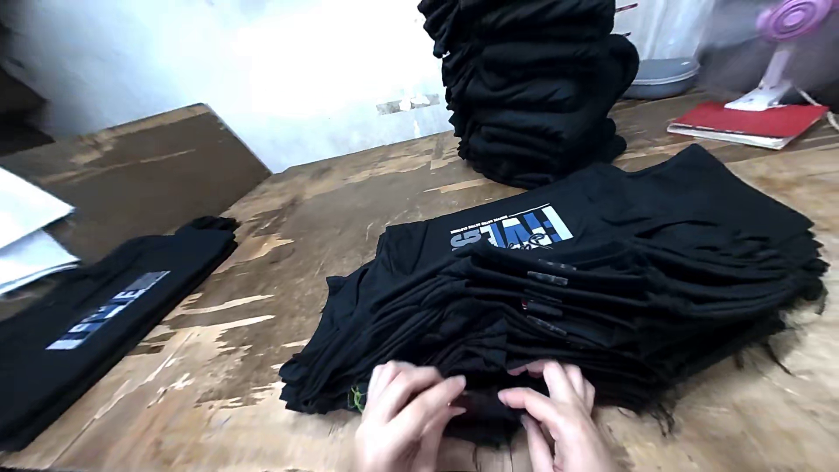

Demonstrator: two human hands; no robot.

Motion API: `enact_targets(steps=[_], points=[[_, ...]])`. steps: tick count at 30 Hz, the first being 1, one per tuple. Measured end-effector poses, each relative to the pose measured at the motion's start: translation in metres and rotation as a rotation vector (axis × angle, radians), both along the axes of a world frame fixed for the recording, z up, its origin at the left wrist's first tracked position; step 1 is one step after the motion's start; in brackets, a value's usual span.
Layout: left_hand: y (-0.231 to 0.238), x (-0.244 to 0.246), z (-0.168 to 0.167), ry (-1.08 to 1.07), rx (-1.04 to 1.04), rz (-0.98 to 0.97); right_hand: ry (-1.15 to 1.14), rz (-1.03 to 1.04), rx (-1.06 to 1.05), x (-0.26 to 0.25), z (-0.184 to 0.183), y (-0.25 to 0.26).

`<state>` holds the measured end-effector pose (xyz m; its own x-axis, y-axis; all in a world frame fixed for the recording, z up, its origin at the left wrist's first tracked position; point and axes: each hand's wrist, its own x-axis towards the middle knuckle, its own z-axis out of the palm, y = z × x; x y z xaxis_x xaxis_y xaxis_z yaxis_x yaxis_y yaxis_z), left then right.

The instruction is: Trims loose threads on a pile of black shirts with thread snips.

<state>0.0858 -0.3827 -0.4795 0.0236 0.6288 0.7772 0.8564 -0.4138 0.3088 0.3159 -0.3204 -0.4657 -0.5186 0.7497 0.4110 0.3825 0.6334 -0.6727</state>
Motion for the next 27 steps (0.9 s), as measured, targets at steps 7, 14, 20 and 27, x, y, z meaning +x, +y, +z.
enact_targets(steps=[7, 14, 20, 27], points=[[-0.017, 0.003, -0.025, 0.455, 0.281, 0.185, 0.108, -0.055, 0.008, -0.009, -0.008, 0.001], [-0.016, -0.003, -0.017, 0.533, 0.313, 0.142, 0.094, -0.017, -0.023, -0.005, -0.005, 0.002], [-0.007, -0.003, -0.013, 0.688, 0.359, 0.13, 0.079, 0.06, -0.037, 0.003, -0.006, 0.005], [-0.012, 0.001, 0.001, 0.74, 0.231, 0.089, 0.077, 0.073, -0.035, 0.007, -0.007, 0.007]])
